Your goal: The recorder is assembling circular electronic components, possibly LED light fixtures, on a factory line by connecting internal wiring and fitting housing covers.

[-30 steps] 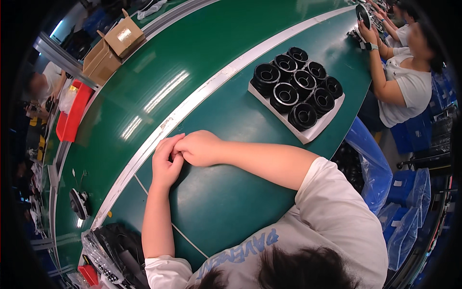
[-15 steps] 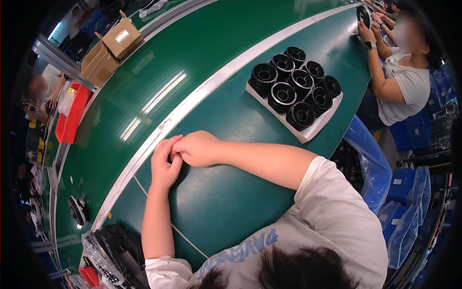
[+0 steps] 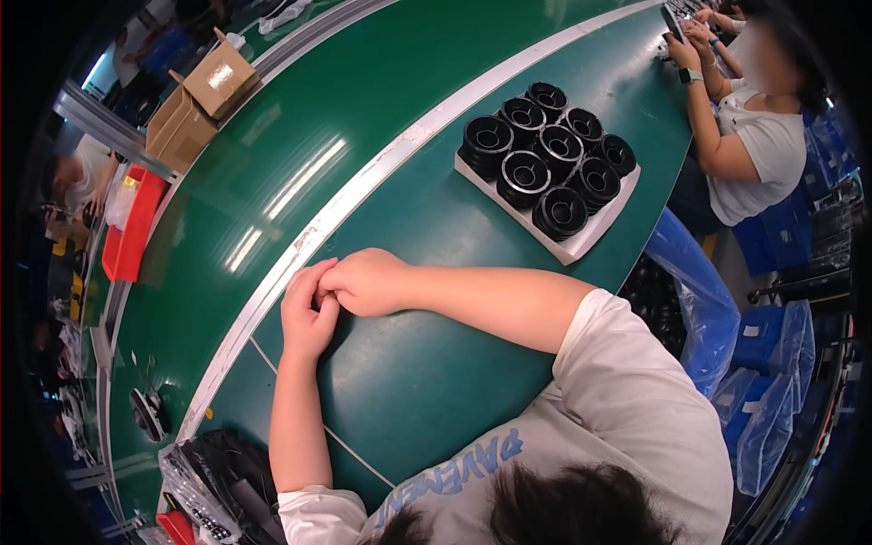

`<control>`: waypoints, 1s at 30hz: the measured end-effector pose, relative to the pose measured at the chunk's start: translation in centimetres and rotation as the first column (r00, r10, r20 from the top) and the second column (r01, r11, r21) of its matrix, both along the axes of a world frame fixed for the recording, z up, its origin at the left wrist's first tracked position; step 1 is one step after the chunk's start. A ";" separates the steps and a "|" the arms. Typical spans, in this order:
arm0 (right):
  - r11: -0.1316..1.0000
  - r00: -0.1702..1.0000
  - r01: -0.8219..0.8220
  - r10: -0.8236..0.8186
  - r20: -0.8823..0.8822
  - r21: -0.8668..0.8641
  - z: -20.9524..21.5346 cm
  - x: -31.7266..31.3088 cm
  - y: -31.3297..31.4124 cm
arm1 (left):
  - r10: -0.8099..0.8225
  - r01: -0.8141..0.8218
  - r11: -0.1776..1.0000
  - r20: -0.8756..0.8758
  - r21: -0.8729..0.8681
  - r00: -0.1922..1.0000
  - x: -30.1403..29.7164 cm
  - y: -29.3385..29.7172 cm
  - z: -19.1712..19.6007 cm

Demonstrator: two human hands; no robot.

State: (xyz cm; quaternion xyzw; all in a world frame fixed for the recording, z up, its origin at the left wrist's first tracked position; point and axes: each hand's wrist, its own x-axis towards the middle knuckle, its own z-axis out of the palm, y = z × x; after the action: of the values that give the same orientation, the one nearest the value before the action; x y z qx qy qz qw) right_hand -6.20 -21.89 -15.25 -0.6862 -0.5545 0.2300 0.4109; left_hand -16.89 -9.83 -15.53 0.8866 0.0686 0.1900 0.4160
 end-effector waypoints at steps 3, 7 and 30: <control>1.000 1.000 -0.005 0.005 0.004 0.002 0.0 0.0 0.0 | -0.004 0.004 1.000 0.014 0.008 1.000 0.0 0.0 0.0; 1.000 1.000 -0.004 0.004 0.008 0.017 0.0 -0.1 0.1 | 0.000 0.000 1.000 0.016 0.007 1.000 0.0 -0.1 0.1; 0.999 1.000 -0.014 0.013 0.015 0.030 -0.3 0.1 -0.1 | -0.006 0.006 1.000 0.020 0.024 1.000 0.1 -0.2 0.1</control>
State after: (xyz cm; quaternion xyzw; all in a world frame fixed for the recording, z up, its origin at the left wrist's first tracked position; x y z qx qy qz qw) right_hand -6.06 -21.97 -15.54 -0.6778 -0.5656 0.2194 0.4155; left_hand -16.79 -10.02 -15.38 0.8898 0.0594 0.1986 0.4066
